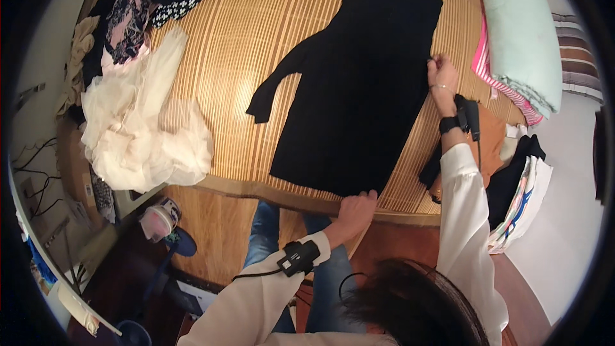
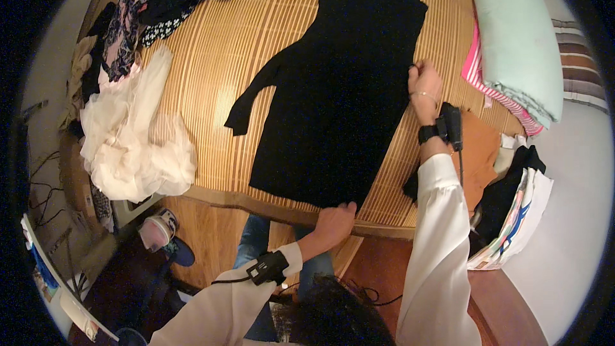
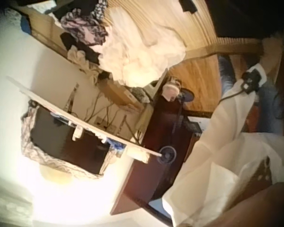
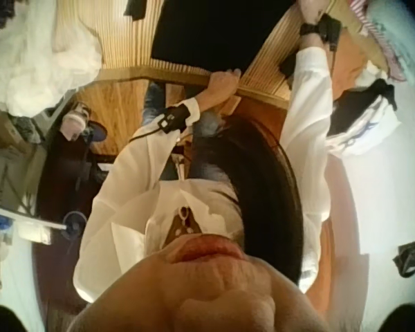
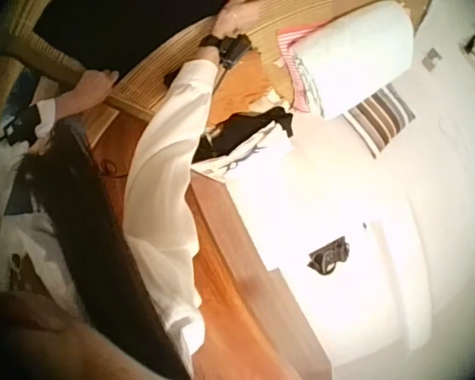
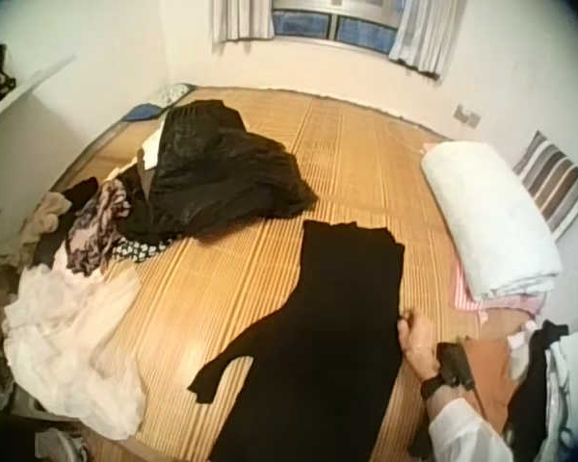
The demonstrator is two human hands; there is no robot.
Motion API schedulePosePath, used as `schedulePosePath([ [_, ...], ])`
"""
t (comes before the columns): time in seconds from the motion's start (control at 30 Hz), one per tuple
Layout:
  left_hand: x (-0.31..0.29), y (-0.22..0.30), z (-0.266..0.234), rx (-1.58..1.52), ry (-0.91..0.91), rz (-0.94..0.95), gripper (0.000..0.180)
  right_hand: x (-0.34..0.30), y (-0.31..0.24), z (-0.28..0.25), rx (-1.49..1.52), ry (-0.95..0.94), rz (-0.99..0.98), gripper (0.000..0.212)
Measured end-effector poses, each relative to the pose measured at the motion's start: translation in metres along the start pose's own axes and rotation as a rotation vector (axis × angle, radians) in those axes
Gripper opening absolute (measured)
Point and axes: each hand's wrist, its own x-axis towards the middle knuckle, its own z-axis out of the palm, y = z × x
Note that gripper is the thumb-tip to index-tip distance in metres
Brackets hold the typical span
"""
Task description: Folding a white t-shirt and a black long-sleeved shirt on a bed.
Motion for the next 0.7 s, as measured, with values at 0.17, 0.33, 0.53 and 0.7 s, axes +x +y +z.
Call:
schedulePosePath([
  [0.17, 0.014, 0.002, -0.039, -0.137, -0.064, -0.040, 0.018, -0.008, 0.003, 0.001, -0.035, -0.046, -0.014, 0.021],
  [0.33, 0.073, -0.072, -0.159, -0.096, 0.744, -0.025, 0.012, -0.016, -0.019, -0.008, -0.081, -0.055, -0.109, 0.021],
  [0.53, 0.108, -0.149, -0.239, 0.144, 0.833, -0.118, 0.027, -0.017, -0.031, -0.008, -0.217, -0.150, -0.001, 0.024],
  [0.7, 0.099, -0.130, -0.248, -0.088, 0.549, -0.275, 0.022, -0.017, -0.020, -0.010, -0.211, -0.182, 0.011, 0.025],
])
